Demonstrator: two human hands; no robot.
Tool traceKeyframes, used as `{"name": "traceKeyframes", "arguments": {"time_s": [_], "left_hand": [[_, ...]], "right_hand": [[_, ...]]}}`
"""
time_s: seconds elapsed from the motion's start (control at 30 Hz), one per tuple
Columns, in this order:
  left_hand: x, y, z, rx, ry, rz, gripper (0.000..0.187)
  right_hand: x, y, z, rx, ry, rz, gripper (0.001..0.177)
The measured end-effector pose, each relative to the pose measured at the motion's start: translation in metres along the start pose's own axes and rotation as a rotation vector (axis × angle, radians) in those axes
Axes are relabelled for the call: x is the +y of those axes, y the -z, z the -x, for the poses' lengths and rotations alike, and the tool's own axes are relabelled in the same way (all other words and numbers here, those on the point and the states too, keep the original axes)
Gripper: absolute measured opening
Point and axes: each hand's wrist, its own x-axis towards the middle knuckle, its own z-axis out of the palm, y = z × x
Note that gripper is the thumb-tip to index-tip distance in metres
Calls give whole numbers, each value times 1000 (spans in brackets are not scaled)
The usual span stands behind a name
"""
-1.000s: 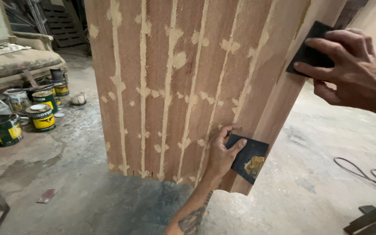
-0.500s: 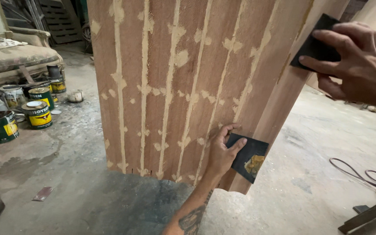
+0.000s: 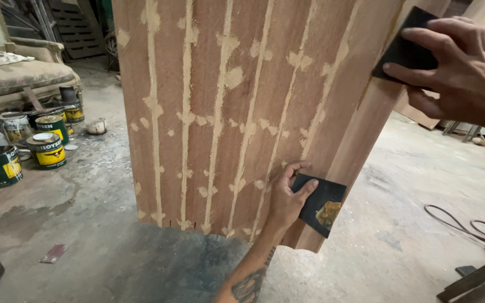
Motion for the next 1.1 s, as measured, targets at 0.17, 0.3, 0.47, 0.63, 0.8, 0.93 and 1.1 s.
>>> {"name": "traceKeyframes", "arguments": {"time_s": [0.17,0.3,0.47,0.63,0.8,0.93,1.1], "left_hand": [[-3,-1,-1,8,10,9,40],[2,1,1,-8,8,-2,39],[-1,0,1,-4,0,18,39],[-2,1,-1,-6,-13,37,41],[2,1,1,1,16,19,39],[-2,0,0,3,18,32,39],[4,0,2,-9,35,36,41]], "right_hand": [[8,-7,-2,-93,48,53,43],[6,-6,9,-93,4,93,43],[14,-10,2,-104,14,88,46],[12,-8,6,-89,-9,62,45],[19,-3,-8,-90,32,89,40],[18,-8,1,-109,23,86,42],[20,-7,-1,-10,-40,8,42]]}}
